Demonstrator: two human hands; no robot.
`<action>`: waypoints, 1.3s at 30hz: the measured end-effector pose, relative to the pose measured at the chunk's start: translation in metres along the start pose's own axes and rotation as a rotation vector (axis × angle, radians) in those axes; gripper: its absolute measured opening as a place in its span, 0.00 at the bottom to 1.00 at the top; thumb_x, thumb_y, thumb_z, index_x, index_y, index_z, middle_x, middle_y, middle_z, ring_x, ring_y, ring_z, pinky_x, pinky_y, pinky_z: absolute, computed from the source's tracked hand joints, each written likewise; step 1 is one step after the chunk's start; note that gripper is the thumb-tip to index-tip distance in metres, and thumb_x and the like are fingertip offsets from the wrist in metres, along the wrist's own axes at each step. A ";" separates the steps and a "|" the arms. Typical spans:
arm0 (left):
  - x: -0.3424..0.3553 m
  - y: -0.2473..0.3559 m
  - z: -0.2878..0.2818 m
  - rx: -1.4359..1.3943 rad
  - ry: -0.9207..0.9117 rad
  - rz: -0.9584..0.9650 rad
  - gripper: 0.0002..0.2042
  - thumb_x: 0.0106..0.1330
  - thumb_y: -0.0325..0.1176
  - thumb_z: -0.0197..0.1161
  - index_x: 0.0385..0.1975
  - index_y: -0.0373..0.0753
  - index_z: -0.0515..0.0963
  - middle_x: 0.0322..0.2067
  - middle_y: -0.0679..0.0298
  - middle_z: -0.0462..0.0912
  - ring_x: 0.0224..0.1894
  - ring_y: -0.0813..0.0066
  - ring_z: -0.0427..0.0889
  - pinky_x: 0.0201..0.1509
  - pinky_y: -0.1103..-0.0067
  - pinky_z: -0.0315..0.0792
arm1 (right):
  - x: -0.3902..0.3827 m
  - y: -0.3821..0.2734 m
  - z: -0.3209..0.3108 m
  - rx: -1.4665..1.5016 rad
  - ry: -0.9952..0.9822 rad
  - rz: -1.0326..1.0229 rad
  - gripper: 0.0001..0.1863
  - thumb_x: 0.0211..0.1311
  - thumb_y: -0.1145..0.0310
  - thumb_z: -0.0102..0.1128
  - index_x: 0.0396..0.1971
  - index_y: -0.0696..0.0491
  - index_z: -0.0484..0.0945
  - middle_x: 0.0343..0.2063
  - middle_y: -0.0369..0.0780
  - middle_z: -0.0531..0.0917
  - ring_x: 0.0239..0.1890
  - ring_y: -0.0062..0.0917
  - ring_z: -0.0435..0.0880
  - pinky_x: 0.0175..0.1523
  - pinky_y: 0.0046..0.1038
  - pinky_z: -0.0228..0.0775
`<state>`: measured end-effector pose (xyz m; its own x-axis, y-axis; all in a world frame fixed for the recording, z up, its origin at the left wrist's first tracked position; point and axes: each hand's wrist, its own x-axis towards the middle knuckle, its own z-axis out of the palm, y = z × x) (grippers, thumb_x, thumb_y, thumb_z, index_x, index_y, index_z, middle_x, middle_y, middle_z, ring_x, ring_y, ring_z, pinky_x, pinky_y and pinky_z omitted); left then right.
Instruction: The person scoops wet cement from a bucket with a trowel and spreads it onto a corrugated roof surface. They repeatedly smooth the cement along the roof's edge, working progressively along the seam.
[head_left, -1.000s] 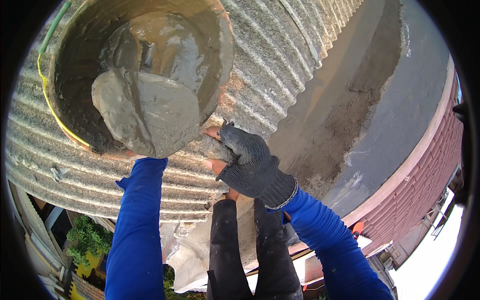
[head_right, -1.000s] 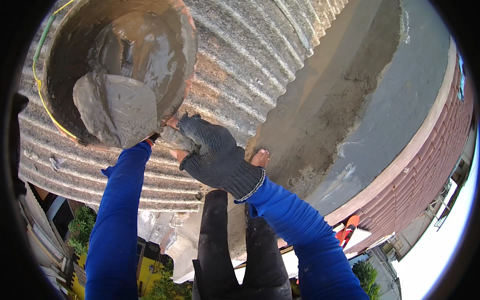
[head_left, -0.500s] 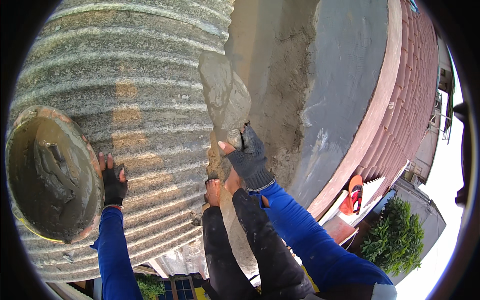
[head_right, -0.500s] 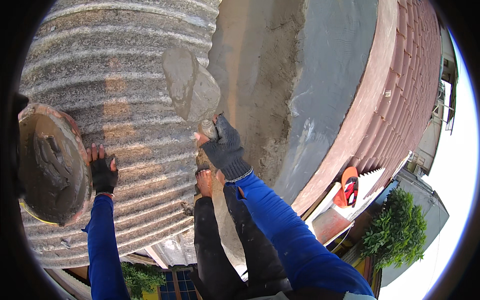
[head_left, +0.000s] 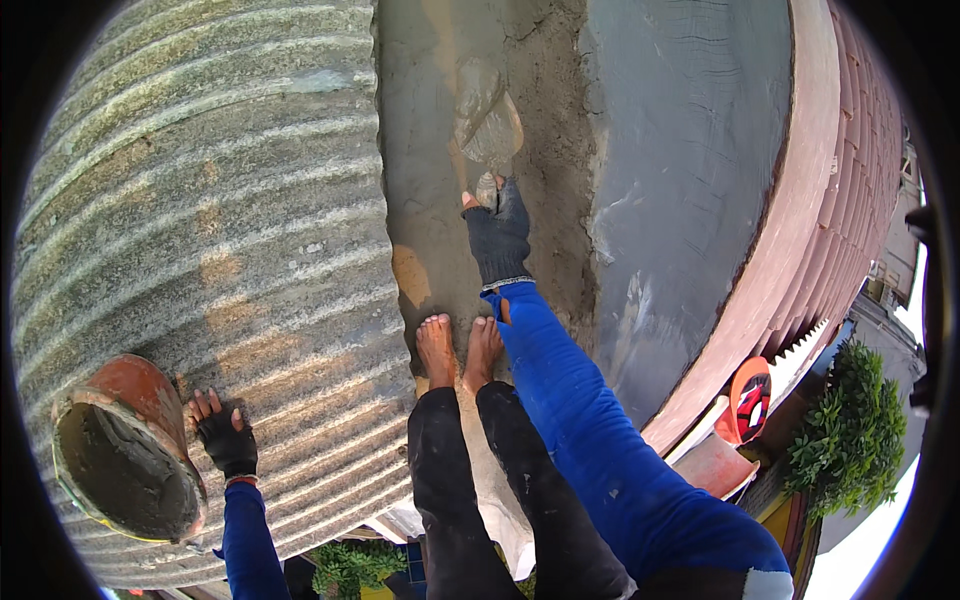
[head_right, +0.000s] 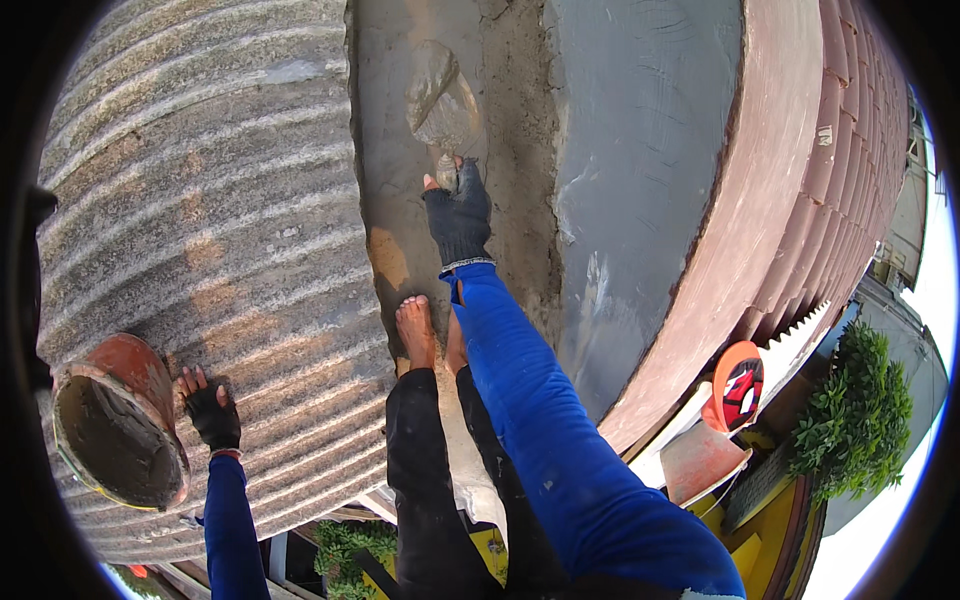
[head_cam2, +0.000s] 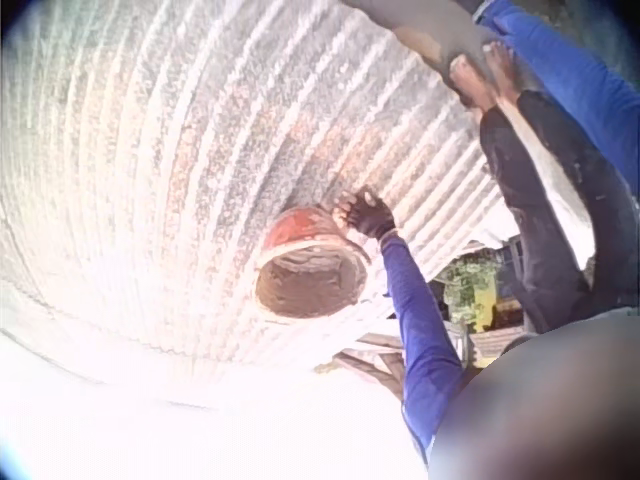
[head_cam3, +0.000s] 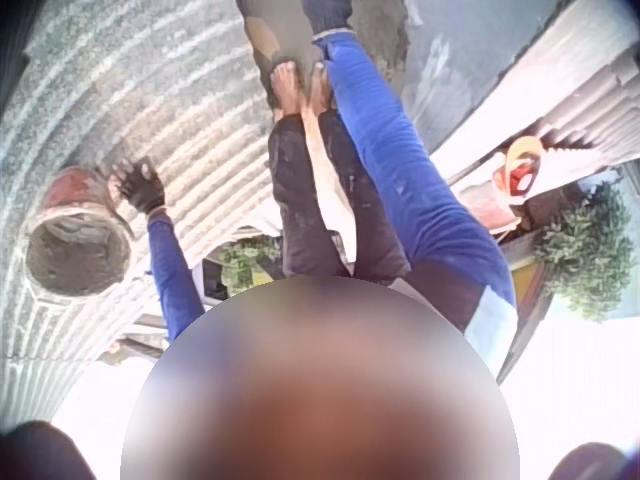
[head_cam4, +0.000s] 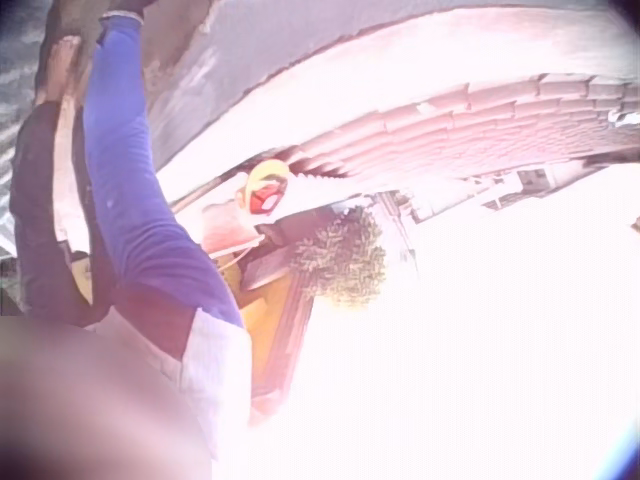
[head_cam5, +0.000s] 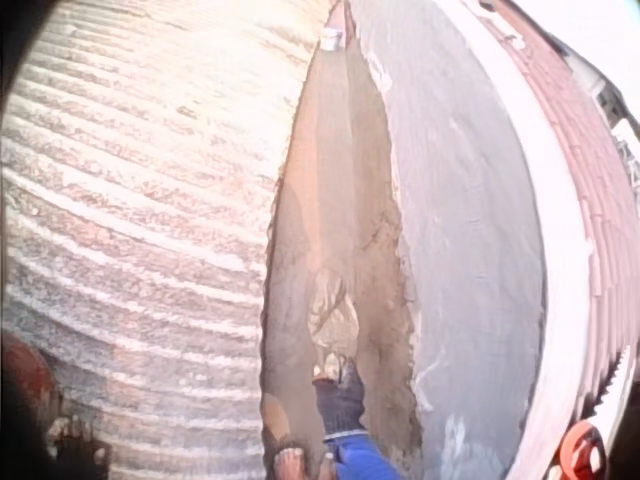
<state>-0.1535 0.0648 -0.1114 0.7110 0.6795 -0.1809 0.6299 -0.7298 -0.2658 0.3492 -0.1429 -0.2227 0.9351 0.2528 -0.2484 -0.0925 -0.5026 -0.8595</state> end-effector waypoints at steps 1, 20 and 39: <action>0.008 0.012 -0.008 -0.057 0.049 -0.006 0.26 0.77 0.45 0.41 0.70 0.41 0.60 0.73 0.55 0.56 0.75 0.56 0.51 0.76 0.60 0.46 | 0.009 0.003 0.003 0.018 -0.001 0.045 0.26 0.56 0.64 0.69 0.53 0.57 0.74 0.45 0.47 0.83 0.47 0.36 0.82 0.54 0.33 0.72; 0.358 0.129 0.007 0.040 0.388 -0.216 0.30 0.71 0.59 0.48 0.70 0.55 0.63 0.72 0.59 0.58 0.74 0.50 0.53 0.73 0.51 0.48 | 0.180 0.022 0.066 0.353 -0.053 0.474 0.15 0.57 0.64 0.67 0.39 0.57 0.77 0.25 0.39 0.80 0.23 0.25 0.82 0.30 0.29 0.75; 0.360 0.133 -0.005 0.024 0.237 -0.269 0.29 0.71 0.55 0.48 0.70 0.54 0.61 0.73 0.59 0.55 0.75 0.50 0.51 0.73 0.53 0.48 | 0.157 -0.054 -0.044 0.430 -0.115 0.632 0.20 0.61 0.53 0.66 0.42 0.54 0.75 0.31 0.40 0.81 0.28 0.28 0.83 0.31 0.32 0.81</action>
<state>0.1877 0.2127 -0.2073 0.5753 0.8088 0.1221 0.7987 -0.5233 -0.2969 0.5156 -0.1128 -0.1960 0.6214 0.1209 -0.7741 -0.7434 -0.2207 -0.6313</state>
